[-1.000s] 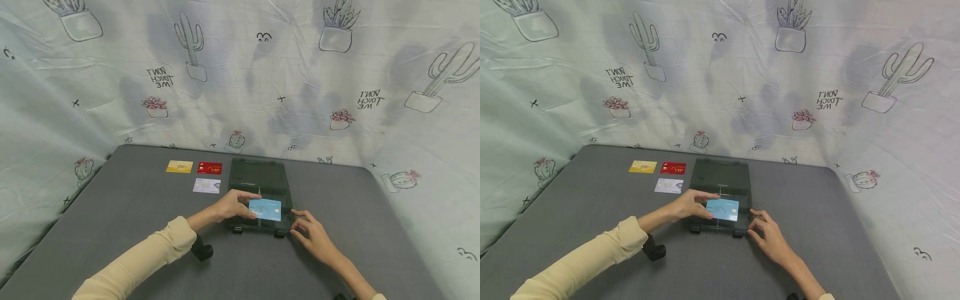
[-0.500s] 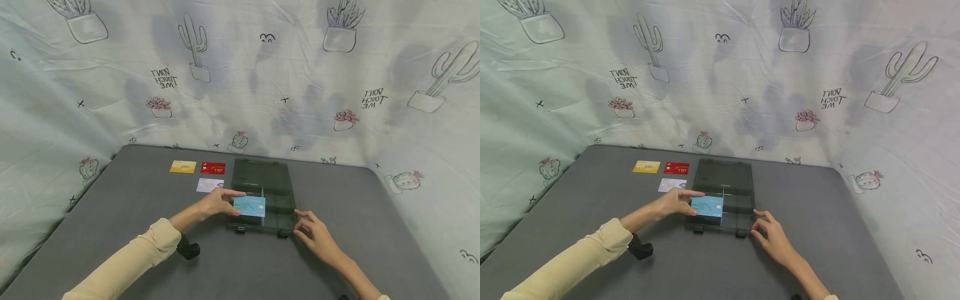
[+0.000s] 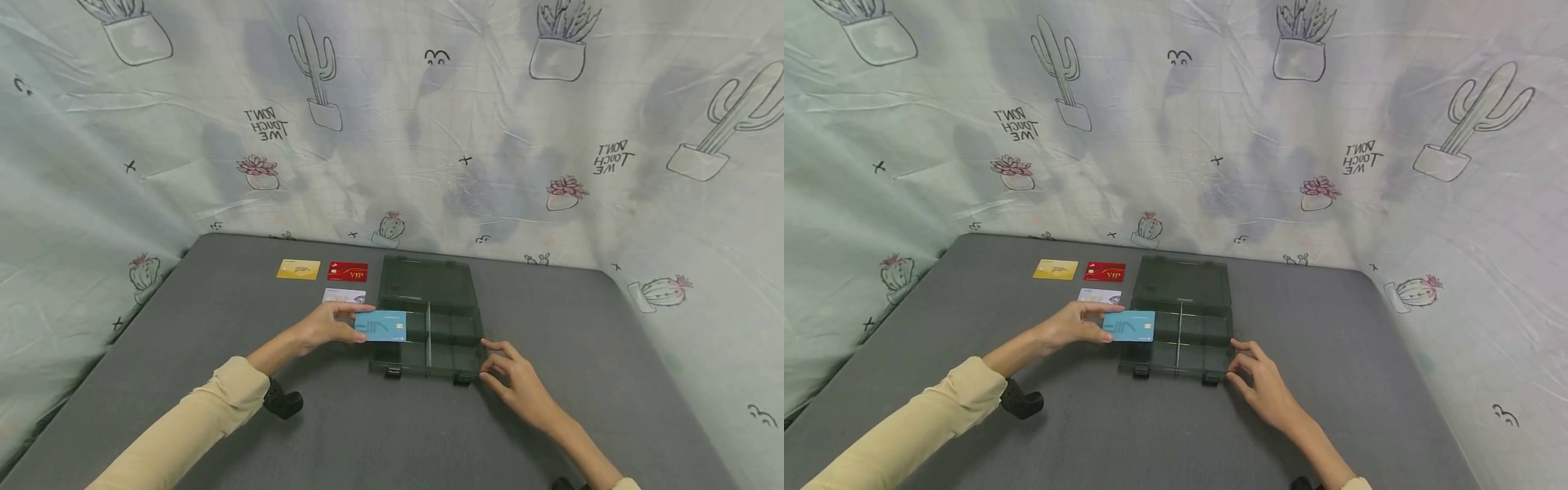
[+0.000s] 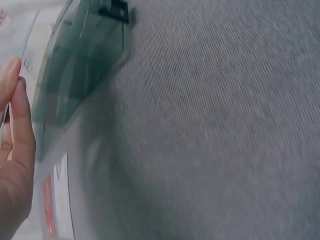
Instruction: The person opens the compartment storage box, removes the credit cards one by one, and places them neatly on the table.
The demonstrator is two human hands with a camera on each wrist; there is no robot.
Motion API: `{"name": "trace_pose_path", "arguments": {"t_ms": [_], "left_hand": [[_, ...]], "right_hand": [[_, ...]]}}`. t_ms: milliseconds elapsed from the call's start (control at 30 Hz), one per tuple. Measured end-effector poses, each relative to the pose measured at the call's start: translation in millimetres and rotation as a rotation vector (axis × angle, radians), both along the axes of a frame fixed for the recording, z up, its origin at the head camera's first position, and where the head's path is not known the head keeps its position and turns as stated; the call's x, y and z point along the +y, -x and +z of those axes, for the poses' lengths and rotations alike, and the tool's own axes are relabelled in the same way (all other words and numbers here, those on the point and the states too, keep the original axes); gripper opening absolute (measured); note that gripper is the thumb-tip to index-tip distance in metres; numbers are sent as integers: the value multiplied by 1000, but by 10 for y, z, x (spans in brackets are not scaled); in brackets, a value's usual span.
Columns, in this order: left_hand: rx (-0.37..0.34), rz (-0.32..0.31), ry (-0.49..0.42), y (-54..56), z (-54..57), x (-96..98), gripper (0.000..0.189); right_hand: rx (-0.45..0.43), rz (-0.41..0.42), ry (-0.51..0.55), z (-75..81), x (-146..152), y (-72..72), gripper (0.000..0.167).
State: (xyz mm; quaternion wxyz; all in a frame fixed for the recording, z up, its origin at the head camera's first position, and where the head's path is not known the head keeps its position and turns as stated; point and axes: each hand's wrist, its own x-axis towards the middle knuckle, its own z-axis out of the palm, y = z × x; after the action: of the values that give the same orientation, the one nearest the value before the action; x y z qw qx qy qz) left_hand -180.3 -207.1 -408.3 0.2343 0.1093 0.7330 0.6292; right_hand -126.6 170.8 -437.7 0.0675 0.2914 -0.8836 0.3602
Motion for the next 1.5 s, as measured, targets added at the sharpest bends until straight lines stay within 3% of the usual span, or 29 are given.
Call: {"name": "trace_pose_path", "arguments": {"t_ms": [533,833,1300,1500], "left_hand": [[5,46,93,22,-10,-490,63],[20,61,121,103,-72,-870,64],[57,67,268,150,-106,-1568,68],[59,64,314,176,-112,-1751,70]], "right_hand": [[-14,-21,-8,48,-2,23,18],[-32,-31,-22,39,-3,18,18],[-37,-32,-4,1,-7,5,17],[-38,-36,-1,-16,-5,-4,19]]}}
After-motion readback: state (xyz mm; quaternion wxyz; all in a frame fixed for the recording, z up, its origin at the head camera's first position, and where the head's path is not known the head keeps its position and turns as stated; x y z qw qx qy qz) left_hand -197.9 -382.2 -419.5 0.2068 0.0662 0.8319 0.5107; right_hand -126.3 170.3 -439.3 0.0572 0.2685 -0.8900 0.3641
